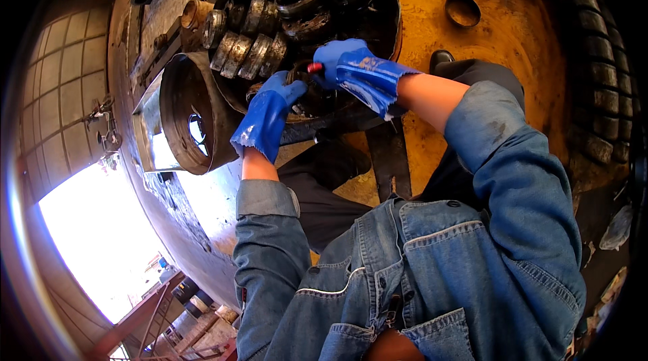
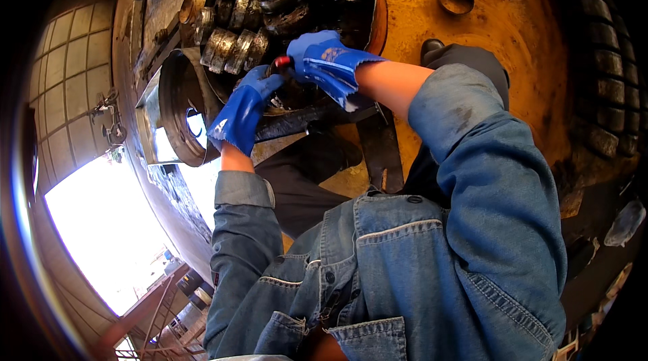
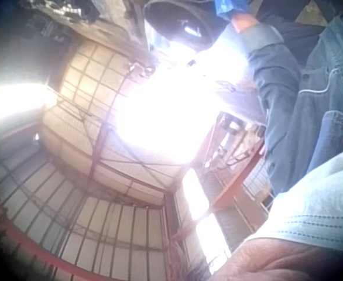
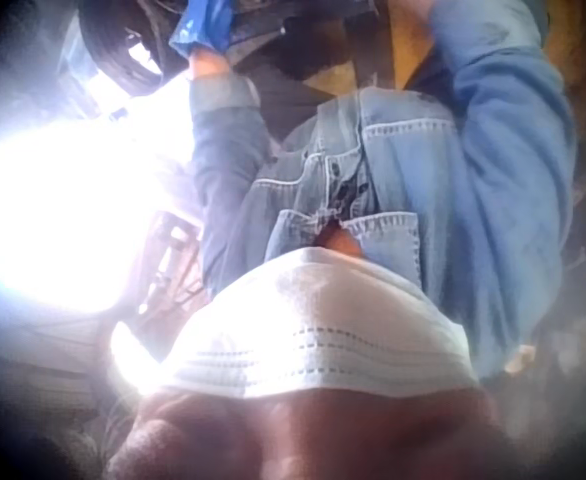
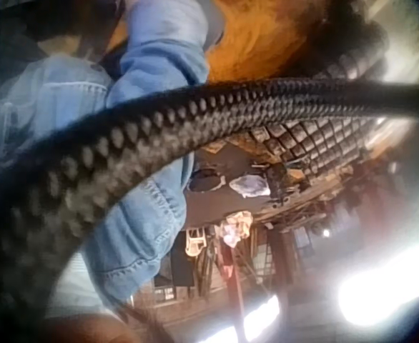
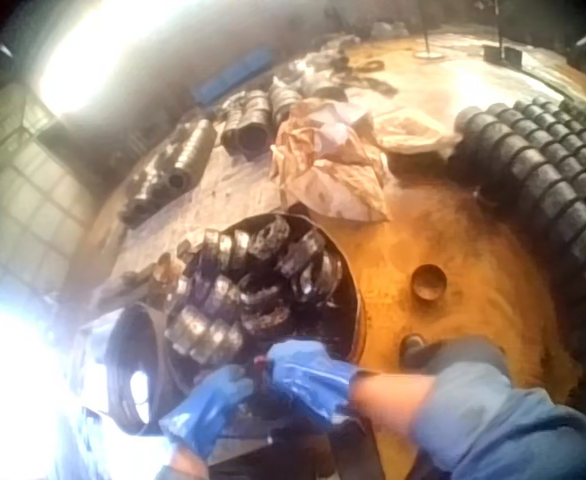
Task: The person scrubs the exterior of small, dark, circular metal parts using a red-handled wire brush. They pick up each part from a pile, scrub it thoroughly, and place it into a separate pile on the floor. The process is repeated for multiple parts in a workshop setting.
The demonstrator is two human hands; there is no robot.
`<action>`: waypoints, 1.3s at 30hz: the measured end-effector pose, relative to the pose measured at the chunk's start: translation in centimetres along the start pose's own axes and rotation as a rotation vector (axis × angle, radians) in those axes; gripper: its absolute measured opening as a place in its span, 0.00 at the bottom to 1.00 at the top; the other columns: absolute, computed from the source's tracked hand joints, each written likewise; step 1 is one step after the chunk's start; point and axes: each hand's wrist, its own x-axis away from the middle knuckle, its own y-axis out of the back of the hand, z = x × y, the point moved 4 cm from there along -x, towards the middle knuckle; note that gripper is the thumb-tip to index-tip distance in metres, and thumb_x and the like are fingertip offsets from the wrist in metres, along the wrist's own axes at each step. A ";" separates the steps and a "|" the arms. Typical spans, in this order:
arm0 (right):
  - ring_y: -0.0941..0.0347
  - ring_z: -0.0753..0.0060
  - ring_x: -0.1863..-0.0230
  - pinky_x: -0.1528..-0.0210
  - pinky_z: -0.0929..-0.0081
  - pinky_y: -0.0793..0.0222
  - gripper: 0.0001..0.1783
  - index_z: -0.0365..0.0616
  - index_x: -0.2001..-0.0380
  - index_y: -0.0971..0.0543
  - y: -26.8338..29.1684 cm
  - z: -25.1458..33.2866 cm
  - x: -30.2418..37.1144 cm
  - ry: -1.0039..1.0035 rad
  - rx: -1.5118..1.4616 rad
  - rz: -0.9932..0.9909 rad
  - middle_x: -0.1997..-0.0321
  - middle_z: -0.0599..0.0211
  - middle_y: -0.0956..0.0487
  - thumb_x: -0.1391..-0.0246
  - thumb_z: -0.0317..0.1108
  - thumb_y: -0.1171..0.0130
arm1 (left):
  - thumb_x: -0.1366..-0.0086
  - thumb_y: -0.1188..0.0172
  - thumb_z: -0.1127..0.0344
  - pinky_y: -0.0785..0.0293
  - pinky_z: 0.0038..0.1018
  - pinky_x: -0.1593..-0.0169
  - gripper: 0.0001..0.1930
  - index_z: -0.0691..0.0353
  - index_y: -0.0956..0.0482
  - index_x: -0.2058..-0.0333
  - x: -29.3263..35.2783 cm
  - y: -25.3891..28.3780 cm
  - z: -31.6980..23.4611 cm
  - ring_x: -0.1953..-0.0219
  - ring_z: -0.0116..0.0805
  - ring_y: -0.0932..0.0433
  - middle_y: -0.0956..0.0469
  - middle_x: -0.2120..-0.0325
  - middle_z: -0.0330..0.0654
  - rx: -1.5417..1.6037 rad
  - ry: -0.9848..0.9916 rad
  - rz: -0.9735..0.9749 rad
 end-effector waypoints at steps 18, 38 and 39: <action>0.17 0.52 0.51 0.51 0.57 0.22 0.22 0.51 0.53 0.14 1.7 -0.1 2.3 -0.220 0.124 0.010 0.55 0.58 0.14 0.42 0.53 0.41 | 0.39 0.34 0.44 0.22 0.43 0.48 0.43 0.63 0.37 0.32 5.1 -8.6 2.2 0.51 0.59 0.17 0.18 0.54 0.63 0.282 0.030 -0.677; 0.16 0.53 0.56 0.53 0.58 0.21 0.22 0.52 0.53 0.14 1.8 -1.9 1.8 -0.305 -0.004 0.031 0.57 0.57 0.13 0.43 0.53 0.41 | 0.37 0.33 0.58 0.21 0.29 0.52 0.25 0.70 0.21 0.47 0.0 -3.9 3.3 0.57 0.36 0.17 0.16 0.58 0.46 0.624 -0.200 -0.104; 0.16 0.51 0.56 0.53 0.58 0.21 0.20 0.49 0.55 0.14 1.8 -2.5 2.0 -0.278 -0.016 0.049 0.59 0.55 0.14 0.43 0.49 0.42 | 0.36 0.34 0.60 0.21 0.27 0.54 0.23 0.69 0.21 0.47 -0.4 -5.3 4.3 0.59 0.34 0.18 0.15 0.59 0.45 0.709 -0.214 -0.137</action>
